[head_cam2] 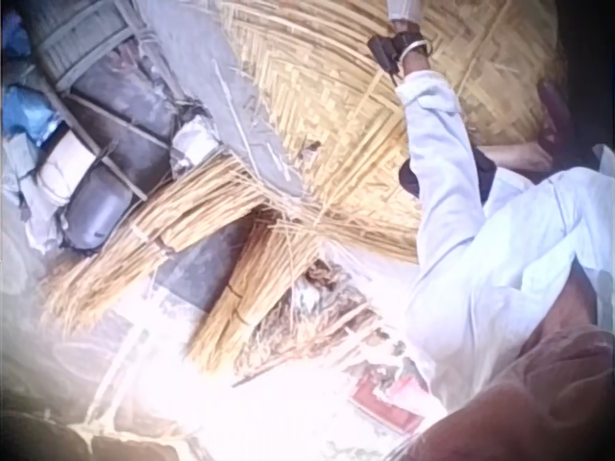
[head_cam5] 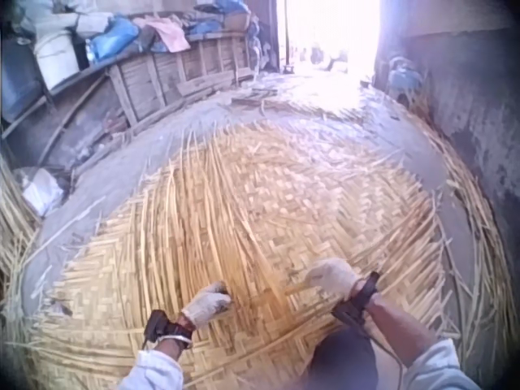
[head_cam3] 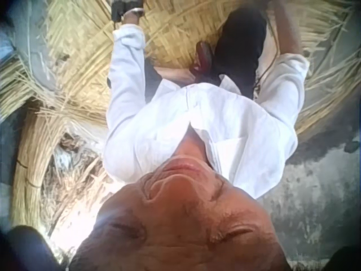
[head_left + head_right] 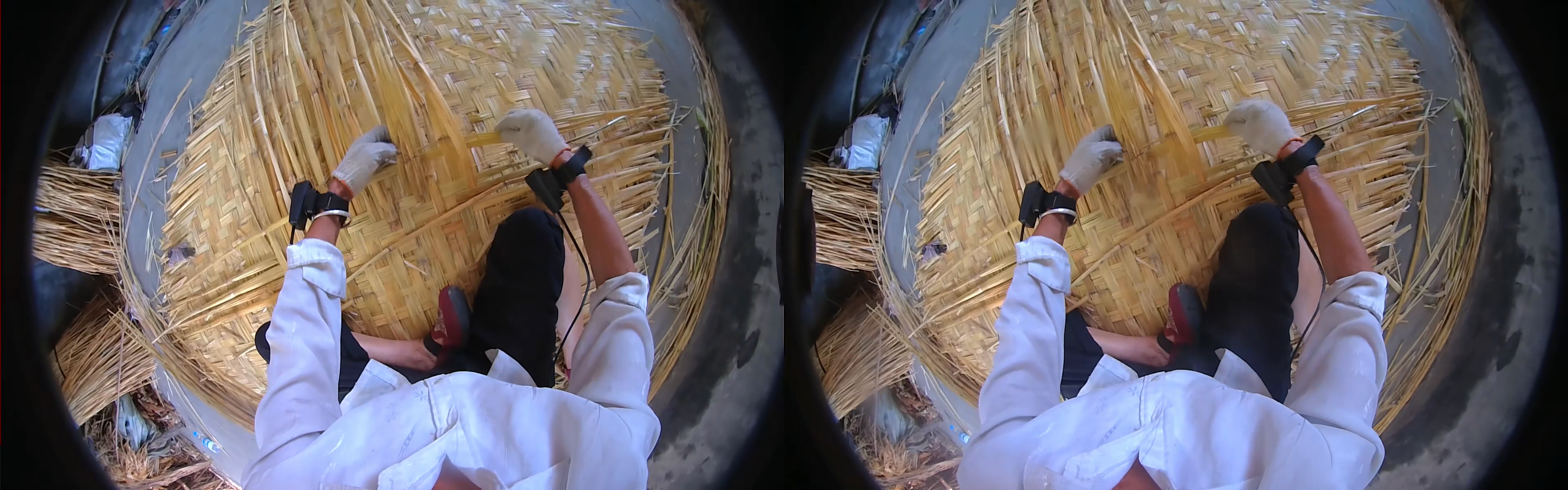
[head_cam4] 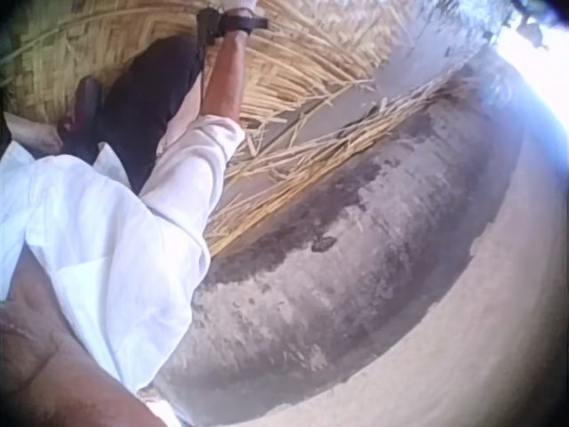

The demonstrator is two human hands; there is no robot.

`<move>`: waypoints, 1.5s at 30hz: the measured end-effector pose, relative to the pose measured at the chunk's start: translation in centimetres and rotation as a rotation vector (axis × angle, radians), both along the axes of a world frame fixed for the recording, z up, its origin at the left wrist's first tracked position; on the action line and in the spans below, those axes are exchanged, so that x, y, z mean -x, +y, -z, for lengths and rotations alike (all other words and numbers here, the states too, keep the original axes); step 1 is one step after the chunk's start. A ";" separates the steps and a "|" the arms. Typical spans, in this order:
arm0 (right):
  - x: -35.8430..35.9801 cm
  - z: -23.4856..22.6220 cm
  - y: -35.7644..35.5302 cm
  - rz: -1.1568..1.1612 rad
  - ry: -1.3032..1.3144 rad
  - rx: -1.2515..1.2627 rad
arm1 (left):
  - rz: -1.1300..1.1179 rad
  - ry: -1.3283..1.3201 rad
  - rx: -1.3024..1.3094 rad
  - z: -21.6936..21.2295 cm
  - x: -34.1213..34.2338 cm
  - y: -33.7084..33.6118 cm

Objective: Manually weave strips of bamboo or straw to create a large mat on the floor.

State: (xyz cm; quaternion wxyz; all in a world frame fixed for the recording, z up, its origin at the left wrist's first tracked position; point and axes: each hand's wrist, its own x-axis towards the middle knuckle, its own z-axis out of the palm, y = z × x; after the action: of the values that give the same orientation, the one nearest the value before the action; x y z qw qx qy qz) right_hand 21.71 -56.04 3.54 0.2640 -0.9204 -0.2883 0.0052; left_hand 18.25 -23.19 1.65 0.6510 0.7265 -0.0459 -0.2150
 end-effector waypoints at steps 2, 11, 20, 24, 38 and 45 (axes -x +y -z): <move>-0.3 1.6 0.3 -0.041 -0.061 0.143 | -0.050 0.060 -0.011 0.2 0.6 0.0; -0.7 4.3 5.8 -0.145 0.208 0.076 | -0.018 -0.089 -0.441 0.9 2.1 2.3; 2.0 -1.5 6.1 0.004 0.265 0.551 | 0.028 -0.401 -0.897 1.3 4.3 -1.2; 2.8 0.1 10.0 0.036 0.149 0.446 | -0.031 -0.362 -0.992 3.0 5.7 2.3; 2.2 2.1 5.6 0.145 0.027 0.423 | -0.049 -0.368 -0.885 3.5 4.5 -0.1; 5.7 1.5 -3.1 0.234 -0.148 0.364 | -0.009 -0.264 -0.867 4.0 4.2 1.3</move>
State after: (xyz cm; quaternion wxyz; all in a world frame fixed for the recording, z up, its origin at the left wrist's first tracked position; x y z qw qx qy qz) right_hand 16.05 -59.17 2.03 0.0705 -0.9779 -0.1926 -0.0410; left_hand 14.02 -21.91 -2.32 0.2760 0.9535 -0.0310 -0.1170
